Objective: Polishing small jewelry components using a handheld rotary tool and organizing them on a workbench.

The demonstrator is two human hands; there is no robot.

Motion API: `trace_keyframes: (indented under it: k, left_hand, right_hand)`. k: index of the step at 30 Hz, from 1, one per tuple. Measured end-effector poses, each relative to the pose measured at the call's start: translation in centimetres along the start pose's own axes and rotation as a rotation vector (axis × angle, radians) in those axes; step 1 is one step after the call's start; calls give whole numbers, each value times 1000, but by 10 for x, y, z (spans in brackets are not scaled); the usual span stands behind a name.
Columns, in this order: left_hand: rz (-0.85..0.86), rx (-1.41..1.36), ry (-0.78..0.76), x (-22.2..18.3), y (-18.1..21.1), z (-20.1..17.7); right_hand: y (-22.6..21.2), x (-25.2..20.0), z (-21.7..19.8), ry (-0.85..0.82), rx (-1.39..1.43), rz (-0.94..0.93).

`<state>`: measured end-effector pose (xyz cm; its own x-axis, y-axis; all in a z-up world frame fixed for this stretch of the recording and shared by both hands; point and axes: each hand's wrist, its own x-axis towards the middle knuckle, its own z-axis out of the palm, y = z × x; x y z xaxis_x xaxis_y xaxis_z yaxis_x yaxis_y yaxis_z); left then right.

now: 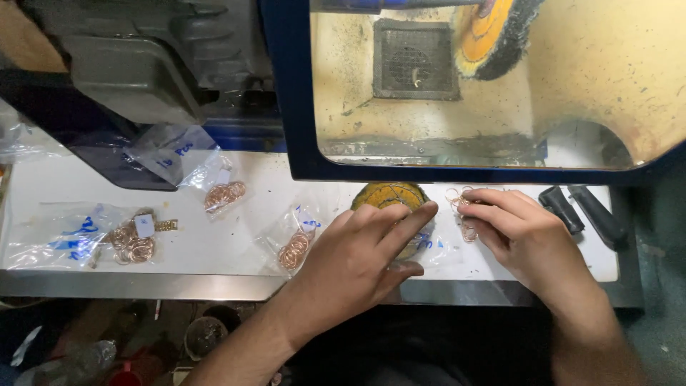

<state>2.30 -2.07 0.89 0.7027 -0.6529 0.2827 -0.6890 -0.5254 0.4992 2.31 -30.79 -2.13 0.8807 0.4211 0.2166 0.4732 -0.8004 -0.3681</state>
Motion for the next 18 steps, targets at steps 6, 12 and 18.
trace_keyframes:
  k: [6,12,18]
  left_hand:
    - [-32,161,-107,42,-1,11]
    - [-67,78,-201,64,-7,6]
    - [-94,111,-244,72,-7,7]
  right_hand:
    - [-6,8,-7,136,154,122]
    - [-5,10,-13,168,219,259]
    - [-2,7,-21,164,375,535]
